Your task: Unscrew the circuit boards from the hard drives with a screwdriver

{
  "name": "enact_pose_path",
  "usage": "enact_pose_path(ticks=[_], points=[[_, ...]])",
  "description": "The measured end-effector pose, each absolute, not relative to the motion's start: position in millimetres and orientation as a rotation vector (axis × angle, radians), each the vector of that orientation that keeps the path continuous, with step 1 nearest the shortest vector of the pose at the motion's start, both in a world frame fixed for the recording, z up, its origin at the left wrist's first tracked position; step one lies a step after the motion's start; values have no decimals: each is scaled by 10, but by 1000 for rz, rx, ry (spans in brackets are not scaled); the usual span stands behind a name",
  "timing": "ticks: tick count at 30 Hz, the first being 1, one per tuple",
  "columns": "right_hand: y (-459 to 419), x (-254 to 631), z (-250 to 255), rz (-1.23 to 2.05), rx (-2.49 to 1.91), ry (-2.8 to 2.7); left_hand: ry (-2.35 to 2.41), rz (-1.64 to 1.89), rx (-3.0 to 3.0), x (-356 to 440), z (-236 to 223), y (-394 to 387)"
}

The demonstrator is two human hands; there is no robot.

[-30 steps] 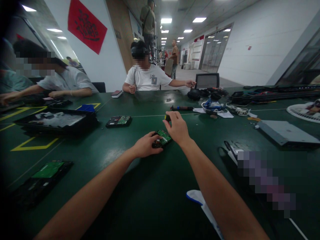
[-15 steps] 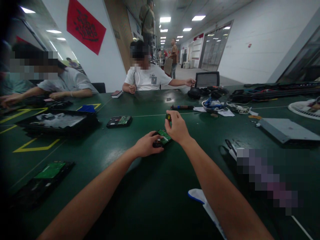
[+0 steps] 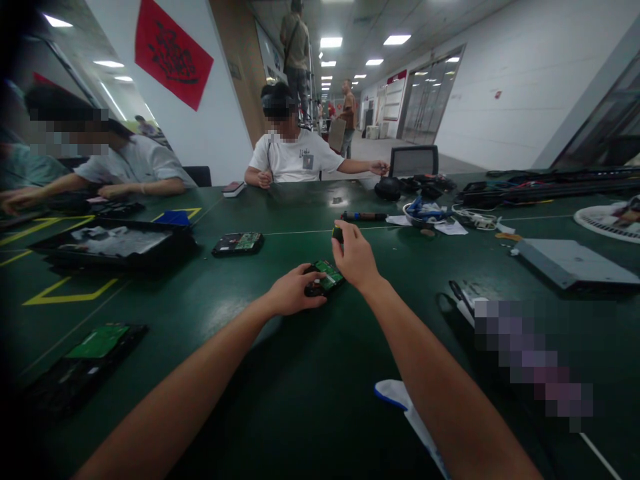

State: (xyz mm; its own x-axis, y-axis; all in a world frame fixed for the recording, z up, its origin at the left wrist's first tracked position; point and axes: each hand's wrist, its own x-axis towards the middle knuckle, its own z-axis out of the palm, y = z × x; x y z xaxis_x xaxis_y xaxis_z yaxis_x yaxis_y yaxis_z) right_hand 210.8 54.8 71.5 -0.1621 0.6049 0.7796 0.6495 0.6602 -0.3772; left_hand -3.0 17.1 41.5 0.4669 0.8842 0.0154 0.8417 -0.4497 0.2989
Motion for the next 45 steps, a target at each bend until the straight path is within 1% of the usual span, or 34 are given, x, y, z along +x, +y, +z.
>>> enact_pose_path(ticks=[6,10,22,29,36,40,45], points=[[519,2105,749,-112,-1003,-1842,1504,236,2468,-23,420,164],[519,2102,772,-94,-957,-1863,1502,227,2466,-20,425,161],[486,2071,758,-82,-998,-1880,1510,228,2475,-3,424,146],[566,2062,880,-95,-994,-1850,1508,229,2467,-3,437,154],[618,2059,1012,-149,-1074,-1954,1510,223,2463,-2,431,167],[628,2077,969,-183,-1053,-1930,1526,220,2445,1,425,179],[628,2040,845,-121,-1004,-1898,1530,228,2443,-1,425,178]])
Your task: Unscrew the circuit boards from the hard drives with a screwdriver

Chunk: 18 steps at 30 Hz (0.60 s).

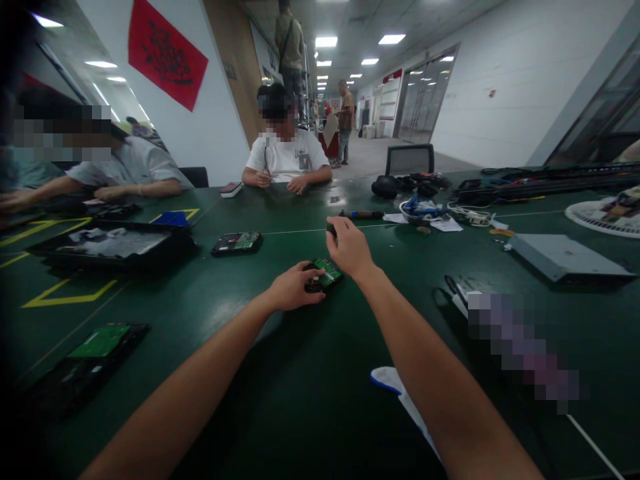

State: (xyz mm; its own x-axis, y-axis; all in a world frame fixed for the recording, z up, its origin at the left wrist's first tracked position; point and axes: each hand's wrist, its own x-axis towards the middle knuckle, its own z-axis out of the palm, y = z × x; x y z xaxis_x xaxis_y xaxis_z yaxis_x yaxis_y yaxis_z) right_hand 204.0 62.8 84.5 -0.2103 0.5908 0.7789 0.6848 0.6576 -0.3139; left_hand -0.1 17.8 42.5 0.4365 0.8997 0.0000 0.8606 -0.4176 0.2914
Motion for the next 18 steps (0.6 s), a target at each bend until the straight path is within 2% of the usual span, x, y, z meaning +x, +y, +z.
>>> enact_pose_path(ticks=[18], points=[[537,2096,781,-84,-978,-1817,1512,230,2471,-9,429,164]])
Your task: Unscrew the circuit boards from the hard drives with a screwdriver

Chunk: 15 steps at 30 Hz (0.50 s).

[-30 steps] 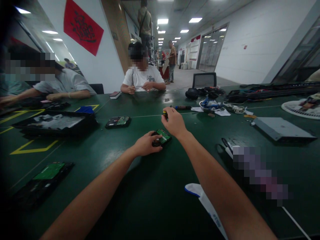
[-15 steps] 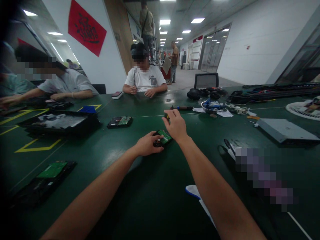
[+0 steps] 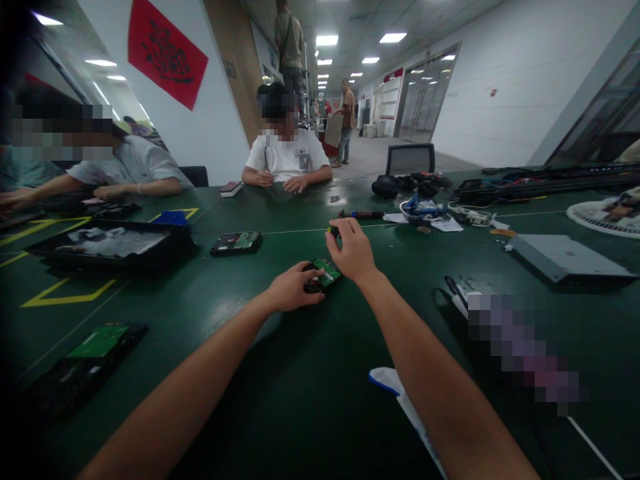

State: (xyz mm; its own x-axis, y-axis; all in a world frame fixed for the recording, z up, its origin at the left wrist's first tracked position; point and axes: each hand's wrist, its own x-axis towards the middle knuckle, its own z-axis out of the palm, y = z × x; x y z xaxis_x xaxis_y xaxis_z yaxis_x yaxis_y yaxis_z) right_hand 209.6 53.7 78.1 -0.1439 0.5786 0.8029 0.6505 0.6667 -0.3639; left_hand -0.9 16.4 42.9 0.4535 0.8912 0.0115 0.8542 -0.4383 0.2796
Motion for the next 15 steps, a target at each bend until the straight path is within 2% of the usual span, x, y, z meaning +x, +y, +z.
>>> enact_pose_path(ticks=[15], points=[[566,2144,829,-69,-912,-1890,1522,204,2501,3,440,145]])
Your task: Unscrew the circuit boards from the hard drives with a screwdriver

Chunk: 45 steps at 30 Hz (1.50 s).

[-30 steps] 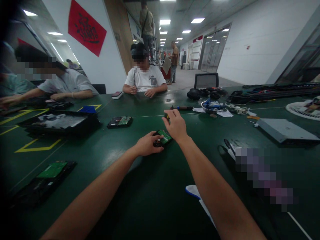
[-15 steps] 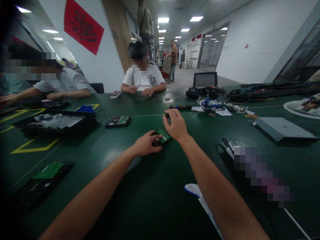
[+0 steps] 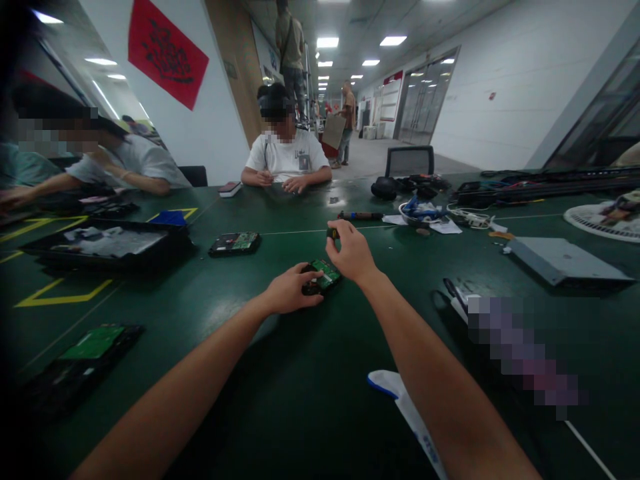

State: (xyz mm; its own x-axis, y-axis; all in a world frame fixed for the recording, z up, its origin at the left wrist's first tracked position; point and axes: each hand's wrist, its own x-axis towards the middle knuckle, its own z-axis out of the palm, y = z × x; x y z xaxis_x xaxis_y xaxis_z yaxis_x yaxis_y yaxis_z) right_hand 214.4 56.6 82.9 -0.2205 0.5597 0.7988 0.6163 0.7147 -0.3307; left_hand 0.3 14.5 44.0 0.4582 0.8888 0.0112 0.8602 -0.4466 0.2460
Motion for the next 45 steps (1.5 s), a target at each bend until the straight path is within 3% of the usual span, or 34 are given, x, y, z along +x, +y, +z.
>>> enact_pose_path(ticks=[45], points=[[553,2157,862,-24,-969,-1877,1510,231,2483,-9,442,147]])
